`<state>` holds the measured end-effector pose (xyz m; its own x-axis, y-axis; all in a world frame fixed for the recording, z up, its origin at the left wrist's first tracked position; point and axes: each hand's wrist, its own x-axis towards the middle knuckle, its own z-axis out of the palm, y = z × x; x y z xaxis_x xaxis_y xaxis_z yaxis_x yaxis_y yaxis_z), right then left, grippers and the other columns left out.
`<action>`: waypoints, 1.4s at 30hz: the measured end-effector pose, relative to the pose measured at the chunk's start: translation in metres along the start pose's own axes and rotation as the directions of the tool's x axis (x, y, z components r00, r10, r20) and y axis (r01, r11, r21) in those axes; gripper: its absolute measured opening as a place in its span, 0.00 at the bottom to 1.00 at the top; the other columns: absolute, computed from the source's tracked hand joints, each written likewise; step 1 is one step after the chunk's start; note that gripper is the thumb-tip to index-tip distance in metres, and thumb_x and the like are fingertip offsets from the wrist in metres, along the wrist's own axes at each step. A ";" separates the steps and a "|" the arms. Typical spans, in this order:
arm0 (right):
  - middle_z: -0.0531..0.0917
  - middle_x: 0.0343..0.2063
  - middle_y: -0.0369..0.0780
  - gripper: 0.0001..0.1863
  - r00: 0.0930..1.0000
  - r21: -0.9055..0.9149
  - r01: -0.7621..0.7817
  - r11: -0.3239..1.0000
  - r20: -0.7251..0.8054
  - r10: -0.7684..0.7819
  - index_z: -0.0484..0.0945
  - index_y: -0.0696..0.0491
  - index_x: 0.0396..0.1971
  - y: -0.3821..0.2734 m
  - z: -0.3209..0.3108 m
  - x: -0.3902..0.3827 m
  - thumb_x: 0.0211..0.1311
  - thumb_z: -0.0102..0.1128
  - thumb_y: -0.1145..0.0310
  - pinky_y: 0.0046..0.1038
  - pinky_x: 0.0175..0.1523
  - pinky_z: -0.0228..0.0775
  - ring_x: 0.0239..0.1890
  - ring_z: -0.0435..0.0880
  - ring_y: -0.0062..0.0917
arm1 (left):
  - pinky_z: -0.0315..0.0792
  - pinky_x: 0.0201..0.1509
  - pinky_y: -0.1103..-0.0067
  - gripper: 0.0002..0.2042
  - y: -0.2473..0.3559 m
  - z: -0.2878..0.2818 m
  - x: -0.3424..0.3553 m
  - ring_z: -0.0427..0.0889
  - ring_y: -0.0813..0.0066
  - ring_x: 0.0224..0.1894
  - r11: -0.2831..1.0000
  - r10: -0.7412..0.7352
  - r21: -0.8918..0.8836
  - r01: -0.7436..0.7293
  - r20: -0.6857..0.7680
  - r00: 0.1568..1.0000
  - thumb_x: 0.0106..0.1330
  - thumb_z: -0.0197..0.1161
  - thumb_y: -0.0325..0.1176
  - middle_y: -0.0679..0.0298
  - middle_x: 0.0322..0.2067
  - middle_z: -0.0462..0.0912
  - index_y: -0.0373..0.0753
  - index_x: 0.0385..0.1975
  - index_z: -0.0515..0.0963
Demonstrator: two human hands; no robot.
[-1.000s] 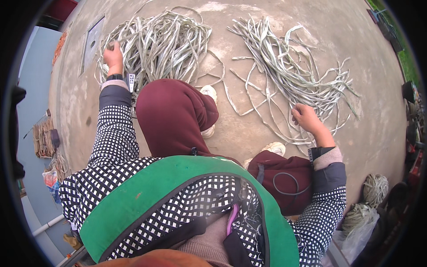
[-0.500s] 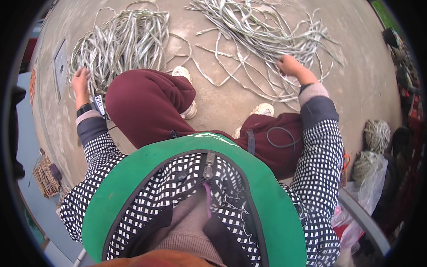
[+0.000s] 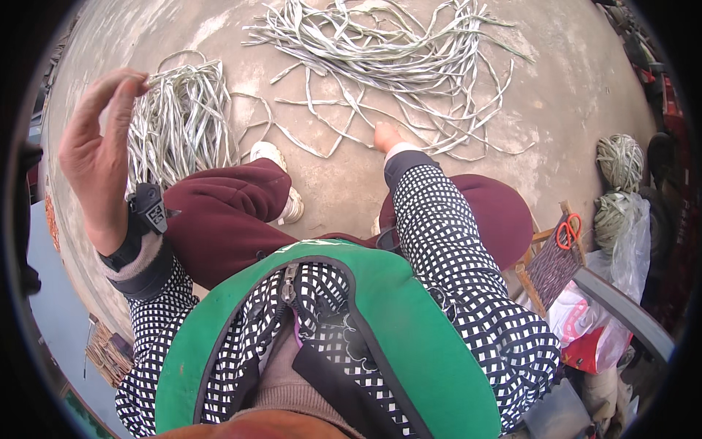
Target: The person sits on the floor and repeatedly picks up individual white cables, straightens them, and places them into a separate pile. The person handles each cable one at a time, organizing them into a growing stack.
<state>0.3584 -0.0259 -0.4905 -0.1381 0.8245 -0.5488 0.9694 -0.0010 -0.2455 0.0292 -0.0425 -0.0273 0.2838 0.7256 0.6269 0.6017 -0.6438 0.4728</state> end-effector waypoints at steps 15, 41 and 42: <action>0.81 0.42 0.49 0.13 0.986 -0.036 0.039 0.999 0.163 -0.032 0.82 0.56 0.38 -0.045 -0.035 0.005 0.55 0.50 0.75 0.38 0.50 0.72 0.46 0.80 0.41 | 0.71 0.33 0.81 0.06 -0.024 0.034 -0.002 0.79 0.75 0.26 0.973 -0.222 0.119 0.199 0.235 0.946 0.58 0.64 0.28 0.59 0.25 0.81 0.31 0.30 0.79; 0.80 0.20 0.37 0.13 0.858 0.551 0.514 0.657 -0.334 -0.391 0.74 0.59 0.36 -0.102 -0.298 -0.160 0.67 0.48 0.63 0.22 0.24 0.68 0.18 0.75 0.18 | 0.69 0.22 0.81 0.11 -0.081 0.104 0.013 0.74 0.82 0.19 0.798 -0.432 -0.270 0.539 0.367 0.824 0.65 0.58 0.37 0.65 0.22 0.80 0.34 0.36 0.77; 0.80 0.21 0.36 0.14 0.818 0.625 0.566 0.537 -0.344 -0.461 0.74 0.59 0.37 -0.105 -0.297 -0.162 0.68 0.47 0.63 0.20 0.23 0.67 0.17 0.74 0.15 | 0.69 0.21 0.81 0.11 -0.073 0.109 0.010 0.74 0.82 0.19 0.729 -0.448 -0.287 0.621 0.485 0.751 0.65 0.58 0.36 0.65 0.23 0.79 0.34 0.37 0.77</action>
<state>0.3394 0.0091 -0.1386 -0.4904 0.8693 -0.0609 0.3157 0.1121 -0.9422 0.0694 0.0385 -0.1236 0.3060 0.9511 -0.0414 0.4004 -0.0891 0.9120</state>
